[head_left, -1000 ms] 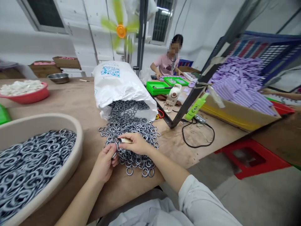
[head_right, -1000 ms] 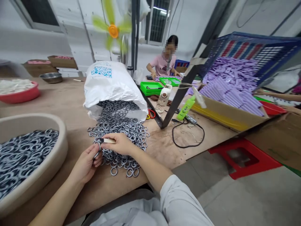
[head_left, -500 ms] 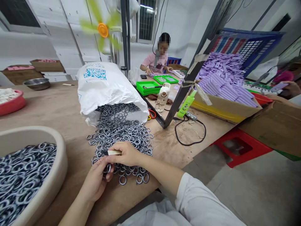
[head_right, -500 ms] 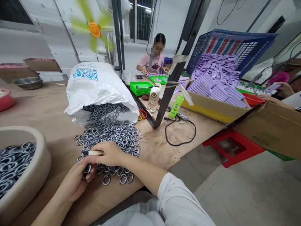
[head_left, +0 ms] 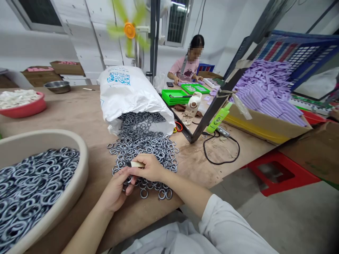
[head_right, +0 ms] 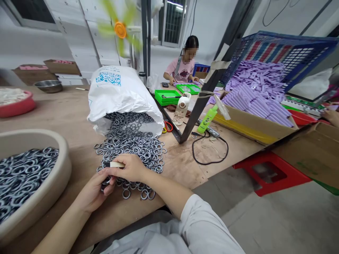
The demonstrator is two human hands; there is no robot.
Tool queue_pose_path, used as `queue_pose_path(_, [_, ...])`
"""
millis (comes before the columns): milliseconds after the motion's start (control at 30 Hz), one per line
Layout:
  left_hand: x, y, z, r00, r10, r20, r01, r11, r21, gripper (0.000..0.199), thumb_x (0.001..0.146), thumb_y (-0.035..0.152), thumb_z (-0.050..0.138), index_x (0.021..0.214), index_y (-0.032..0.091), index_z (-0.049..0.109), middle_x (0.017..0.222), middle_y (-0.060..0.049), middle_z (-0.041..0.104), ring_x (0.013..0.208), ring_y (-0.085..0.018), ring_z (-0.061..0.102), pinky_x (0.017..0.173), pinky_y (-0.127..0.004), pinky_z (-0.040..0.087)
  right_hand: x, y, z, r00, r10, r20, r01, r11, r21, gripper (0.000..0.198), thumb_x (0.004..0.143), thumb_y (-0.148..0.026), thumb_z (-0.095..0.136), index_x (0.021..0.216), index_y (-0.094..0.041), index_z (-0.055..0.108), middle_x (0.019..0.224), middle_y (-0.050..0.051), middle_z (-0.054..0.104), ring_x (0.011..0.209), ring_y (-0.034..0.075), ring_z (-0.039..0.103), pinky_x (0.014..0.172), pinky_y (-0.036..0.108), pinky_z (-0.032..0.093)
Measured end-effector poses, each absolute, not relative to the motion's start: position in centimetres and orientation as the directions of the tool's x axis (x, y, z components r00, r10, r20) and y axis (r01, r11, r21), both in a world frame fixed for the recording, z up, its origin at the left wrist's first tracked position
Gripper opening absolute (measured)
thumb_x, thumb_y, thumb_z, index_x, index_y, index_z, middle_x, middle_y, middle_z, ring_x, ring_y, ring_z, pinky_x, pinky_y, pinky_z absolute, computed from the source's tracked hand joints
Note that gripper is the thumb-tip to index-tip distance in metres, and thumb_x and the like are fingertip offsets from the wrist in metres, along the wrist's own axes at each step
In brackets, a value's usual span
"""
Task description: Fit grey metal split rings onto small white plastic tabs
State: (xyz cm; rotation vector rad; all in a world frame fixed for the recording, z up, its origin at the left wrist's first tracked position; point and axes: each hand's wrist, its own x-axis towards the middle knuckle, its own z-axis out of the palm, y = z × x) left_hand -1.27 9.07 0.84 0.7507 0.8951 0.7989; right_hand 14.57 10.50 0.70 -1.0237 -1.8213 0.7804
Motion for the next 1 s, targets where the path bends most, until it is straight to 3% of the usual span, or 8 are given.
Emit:
queue_pose_path(267, [-0.6, 9.1, 0.5, 0.273, 0.923, -0.271, -0.255, 0.341, 0.905, 0.041, 0.066, 0.052, 0.074, 0.065, 0.017, 0.053, 0.048, 0.004, 0.048, 0.041, -0.006, 0.035, 0.034, -0.016, 0.027, 14.2, 10.3, 0.1, -0.211, 0.880, 0.425, 0.343, 0.473, -0.811, 0.034, 0.076, -0.049, 0.075, 0.090, -0.018, 0.072, 0.083, 0.003, 0.068, 0.075, 0.014, 0.060, 0.073, 0.027, 0.046])
queue_pose_path(433, [-0.6, 9.1, 0.4, 0.318, 0.921, -0.224, -0.207, 0.298, 0.932, 0.037, 0.071, 0.049, 0.069, 0.062, 0.017, 0.051, 0.047, 0.003, 0.047, 0.042, -0.007, 0.036, 0.035, -0.017, 0.026, 14.1, 10.3, 0.4, -0.199, 0.911, 0.362, 0.304, 0.408, -0.861, 0.036, 0.077, -0.054, 0.072, 0.078, -0.018, 0.069, 0.073, 0.001, 0.065, 0.068, 0.013, 0.057, 0.068, 0.026, 0.045])
queue_pose_path(567, [-0.6, 9.0, 0.6, 0.336, 0.915, -0.223, -0.225, 0.308, 0.924, 0.040, 0.073, 0.051, 0.068, 0.063, 0.017, 0.050, 0.048, 0.004, 0.045, 0.040, -0.005, 0.035, 0.035, -0.017, 0.023, 14.2, 10.8, 0.2, -0.232, 0.939, 0.255, 0.137, 0.291, -0.947, 0.040, 0.082, -0.058, 0.064, 0.072, -0.019, 0.063, 0.066, -0.001, 0.062, 0.064, 0.014, 0.056, 0.064, 0.027, 0.044])
queue_pose_path(667, [-0.5, 9.1, 0.7, 0.366, 0.906, -0.213, -0.281, 0.326, 0.903, 0.041, 0.075, 0.052, 0.068, 0.064, 0.017, 0.049, 0.047, 0.004, 0.045, 0.039, -0.004, 0.034, 0.036, -0.017, 0.022, 14.6, 11.2, -0.1, -0.124, 0.957, 0.264, 0.140, 0.280, -0.950, 0.041, 0.084, -0.058, 0.062, 0.070, -0.020, 0.060, 0.063, -0.002, 0.055, 0.061, 0.012, 0.049, 0.060, 0.026, 0.039])
queue_pose_path(800, [-0.6, 9.5, 0.6, 0.357, 0.910, -0.210, -0.353, 0.339, 0.872, 0.041, 0.078, 0.053, 0.066, 0.067, 0.017, 0.049, 0.049, 0.004, 0.046, 0.038, -0.004, 0.034, 0.036, -0.016, 0.021, 15.4, 11.0, 0.1, -0.169, 0.918, 0.360, 0.356, 0.397, -0.846, 0.042, 0.092, -0.054, 0.051, 0.069, -0.019, 0.057, 0.058, -0.003, 0.046, 0.055, 0.011, 0.041, 0.055, 0.026, 0.031])
queue_pose_path(900, [-0.7, 9.5, 0.4, 0.328, 0.919, -0.217, -0.392, 0.342, 0.854, 0.041, 0.078, 0.052, 0.067, 0.069, 0.016, 0.049, 0.050, 0.005, 0.046, 0.040, -0.003, 0.035, 0.036, -0.015, 0.021, 15.5, 10.3, 0.5, -0.292, 0.843, 0.453, 0.514, 0.537, -0.668, 0.042, 0.093, -0.049, 0.051, 0.064, -0.019, 0.054, 0.058, -0.002, 0.047, 0.056, 0.011, 0.041, 0.057, 0.027, 0.029])
queue_pose_path(1000, [-0.6, 9.5, 0.3, 0.308, 0.924, -0.228, -0.419, 0.347, 0.839, 0.040, 0.075, 0.051, 0.070, 0.070, 0.017, 0.050, 0.051, 0.005, 0.045, 0.040, -0.003, 0.035, 0.036, -0.014, 0.022, 15.2, 9.8, 0.6, -0.353, 0.808, 0.471, 0.586, 0.583, -0.562, 0.040, 0.094, -0.047, 0.050, 0.065, -0.019, 0.056, 0.061, -0.001, 0.051, 0.058, 0.012, 0.044, 0.058, 0.027, 0.030])
